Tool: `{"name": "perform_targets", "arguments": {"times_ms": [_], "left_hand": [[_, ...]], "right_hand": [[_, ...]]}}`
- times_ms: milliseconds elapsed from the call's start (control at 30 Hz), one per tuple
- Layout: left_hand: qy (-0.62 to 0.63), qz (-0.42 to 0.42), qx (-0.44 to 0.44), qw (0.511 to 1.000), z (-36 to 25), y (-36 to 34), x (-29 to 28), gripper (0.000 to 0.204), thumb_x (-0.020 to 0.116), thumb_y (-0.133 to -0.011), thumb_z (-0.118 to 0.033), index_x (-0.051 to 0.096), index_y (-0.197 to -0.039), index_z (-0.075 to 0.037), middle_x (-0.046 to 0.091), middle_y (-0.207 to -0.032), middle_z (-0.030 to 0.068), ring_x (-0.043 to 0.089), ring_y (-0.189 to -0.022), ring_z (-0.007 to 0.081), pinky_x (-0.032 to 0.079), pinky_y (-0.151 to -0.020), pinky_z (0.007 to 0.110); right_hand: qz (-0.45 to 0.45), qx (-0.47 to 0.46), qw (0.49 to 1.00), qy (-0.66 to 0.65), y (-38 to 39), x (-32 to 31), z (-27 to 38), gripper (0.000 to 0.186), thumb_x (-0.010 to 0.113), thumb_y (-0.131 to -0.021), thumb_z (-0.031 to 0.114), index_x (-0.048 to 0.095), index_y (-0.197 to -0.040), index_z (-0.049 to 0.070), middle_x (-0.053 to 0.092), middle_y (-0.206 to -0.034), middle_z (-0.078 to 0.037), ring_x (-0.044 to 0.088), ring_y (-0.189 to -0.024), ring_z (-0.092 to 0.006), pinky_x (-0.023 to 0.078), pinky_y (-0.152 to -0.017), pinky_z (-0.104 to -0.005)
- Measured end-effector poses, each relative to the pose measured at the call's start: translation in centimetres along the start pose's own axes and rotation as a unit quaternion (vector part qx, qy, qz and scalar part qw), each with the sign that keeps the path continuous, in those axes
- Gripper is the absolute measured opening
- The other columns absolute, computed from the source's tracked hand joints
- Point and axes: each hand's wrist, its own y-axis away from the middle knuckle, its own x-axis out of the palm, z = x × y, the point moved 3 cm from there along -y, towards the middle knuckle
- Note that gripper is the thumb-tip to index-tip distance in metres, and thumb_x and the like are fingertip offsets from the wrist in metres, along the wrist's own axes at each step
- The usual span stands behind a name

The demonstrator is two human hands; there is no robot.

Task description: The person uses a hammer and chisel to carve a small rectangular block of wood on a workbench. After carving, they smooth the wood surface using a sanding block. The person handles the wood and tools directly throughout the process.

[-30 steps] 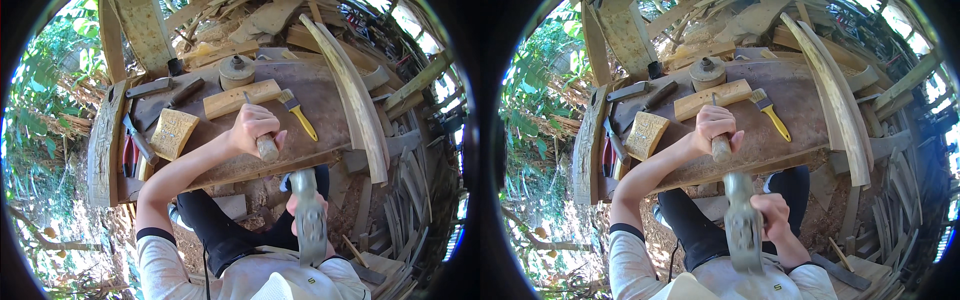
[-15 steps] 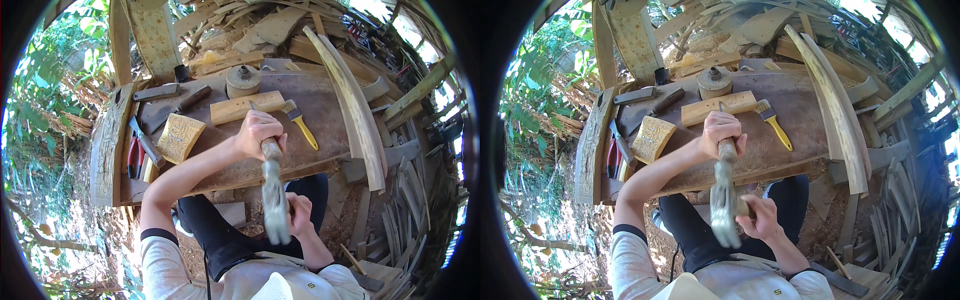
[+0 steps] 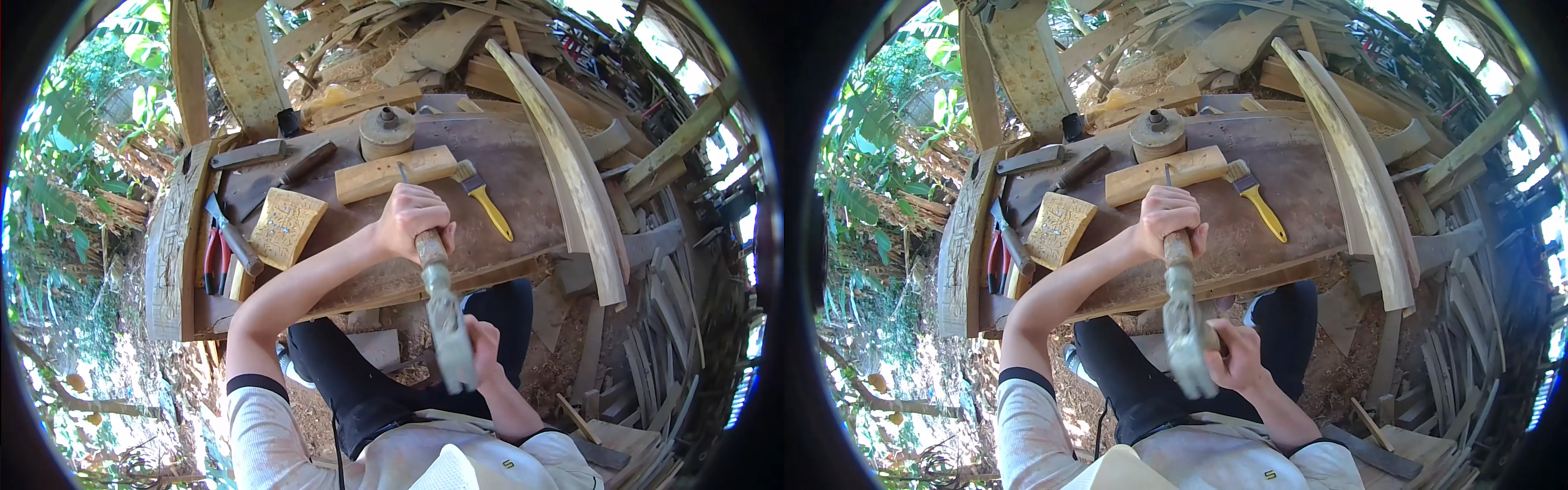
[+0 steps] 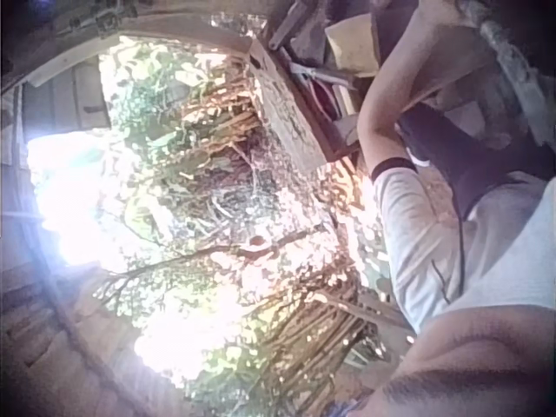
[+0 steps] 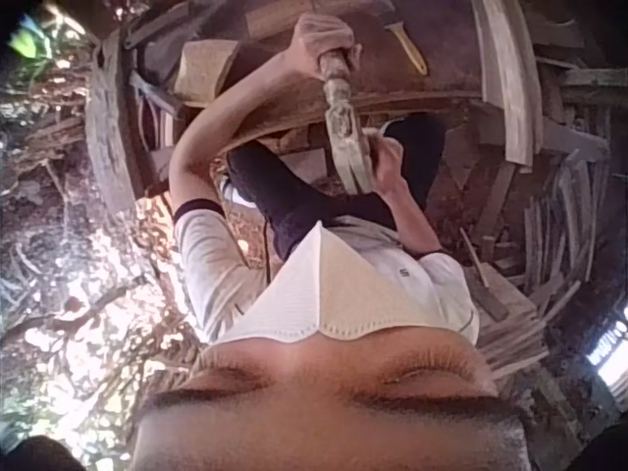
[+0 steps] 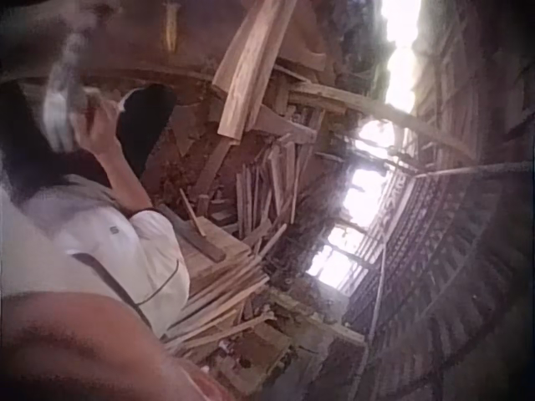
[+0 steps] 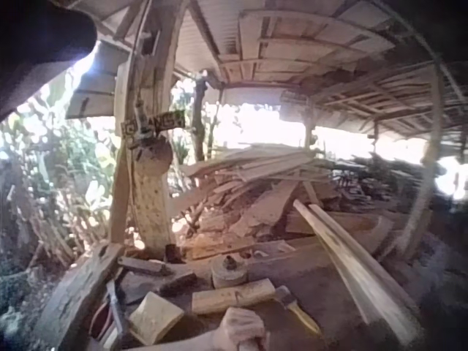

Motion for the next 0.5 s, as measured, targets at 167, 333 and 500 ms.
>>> {"name": "perform_targets", "arguments": {"times_ms": [167,333,500], "left_hand": [[-0.003,0.008,-0.001,1.0,0.0,-0.1,-0.1,0.024,0.069,-0.066,-0.002,0.046,-0.06,-0.008,0.049,-0.054,0.0081,0.05,-0.045,0.0297,0.041,-0.045,0.038],[-0.019,0.018,0.015,1.0,-0.1,0.3,0.3,0.026,0.071,-0.065,-0.003,0.046,-0.06,-0.009,0.048,-0.054,0.007,0.05,-0.045,0.0282,0.04,-0.045,0.038],[-0.008,0.02,0.054,0.998,0.1,0.6,0.7,0.028,0.068,-0.063,0.003,0.043,-0.06,-0.01,0.044,-0.053,0.0043,0.044,-0.042,0.0244,0.035,-0.043,0.034]], "right_hand": [[-0.015,-0.111,0.992,0.053,-2.2,0.0,2.1,0.024,0.068,-0.089,0.028,0.064,-0.095,0.006,0.06,-0.066,-0.009,0.061,-0.052,-0.027,0.047,-0.049,-0.0355],[-0.047,-0.151,0.987,0.026,-1.9,-0.2,1.7,0.022,0.067,-0.088,0.025,0.065,-0.095,0.004,0.054,-0.061,-0.009,0.057,-0.05,-0.0277,0.045,-0.049,-0.0372],[-0.012,-0.075,0.992,0.102,-1.4,-0.2,0.9,0.023,0.068,-0.093,0.026,0.06,-0.09,0.004,0.055,-0.061,-0.008,0.059,-0.049,-0.0244,0.046,-0.046,-0.0348]]}}
